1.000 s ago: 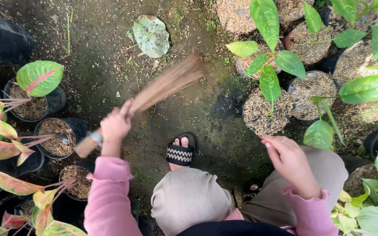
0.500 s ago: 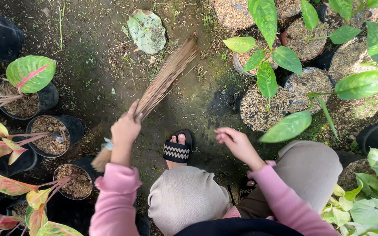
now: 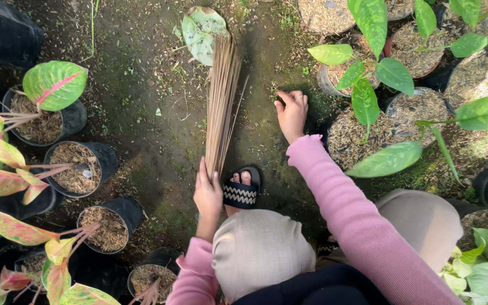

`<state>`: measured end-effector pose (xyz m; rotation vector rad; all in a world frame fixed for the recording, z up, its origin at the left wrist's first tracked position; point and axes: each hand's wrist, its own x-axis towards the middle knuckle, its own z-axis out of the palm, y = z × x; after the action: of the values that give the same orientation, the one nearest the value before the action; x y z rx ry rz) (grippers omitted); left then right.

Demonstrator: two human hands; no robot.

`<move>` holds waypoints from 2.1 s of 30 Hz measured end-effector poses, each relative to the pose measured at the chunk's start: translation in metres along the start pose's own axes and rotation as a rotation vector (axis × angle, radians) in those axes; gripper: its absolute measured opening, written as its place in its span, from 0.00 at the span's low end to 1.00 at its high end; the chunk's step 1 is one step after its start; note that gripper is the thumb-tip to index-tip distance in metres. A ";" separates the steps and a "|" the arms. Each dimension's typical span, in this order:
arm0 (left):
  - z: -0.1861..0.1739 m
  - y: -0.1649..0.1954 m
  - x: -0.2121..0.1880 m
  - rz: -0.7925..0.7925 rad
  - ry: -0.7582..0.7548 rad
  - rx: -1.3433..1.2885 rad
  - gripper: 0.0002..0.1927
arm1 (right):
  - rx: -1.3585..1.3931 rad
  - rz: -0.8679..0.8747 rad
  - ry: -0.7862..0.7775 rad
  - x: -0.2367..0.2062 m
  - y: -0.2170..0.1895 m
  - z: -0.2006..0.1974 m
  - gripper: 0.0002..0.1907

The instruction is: The person walks among potted plants, places a small potted plant on the ground, then sweeps the floor with a traditional straw broom. They remove weeds by hand, continue sweeping, and later pick up two small potted plants and walk away.

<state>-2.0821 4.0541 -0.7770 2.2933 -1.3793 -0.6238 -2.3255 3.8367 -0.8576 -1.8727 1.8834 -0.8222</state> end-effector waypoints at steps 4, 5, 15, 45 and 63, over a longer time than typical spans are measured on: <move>0.017 -0.032 -0.024 0.097 0.089 0.008 0.29 | -0.049 -0.055 -0.018 0.008 -0.002 -0.004 0.15; 0.021 -0.040 -0.027 0.120 0.114 0.047 0.29 | -0.048 -0.070 -0.018 0.012 -0.003 -0.005 0.12; 0.046 -0.075 -0.031 0.027 0.193 0.344 0.27 | -0.238 -0.358 -0.143 0.032 -0.002 -0.004 0.06; 0.054 -0.081 -0.030 0.013 0.239 0.410 0.26 | -0.136 -0.302 -0.207 0.054 -0.015 -0.006 0.02; 0.057 -0.082 -0.029 0.029 0.269 0.418 0.26 | 0.054 -0.152 -0.186 0.096 -0.035 -0.030 0.19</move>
<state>-2.0674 4.1097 -0.8634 2.5474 -1.5135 -0.0065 -2.3224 3.7478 -0.7991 -2.0032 1.6083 -0.7096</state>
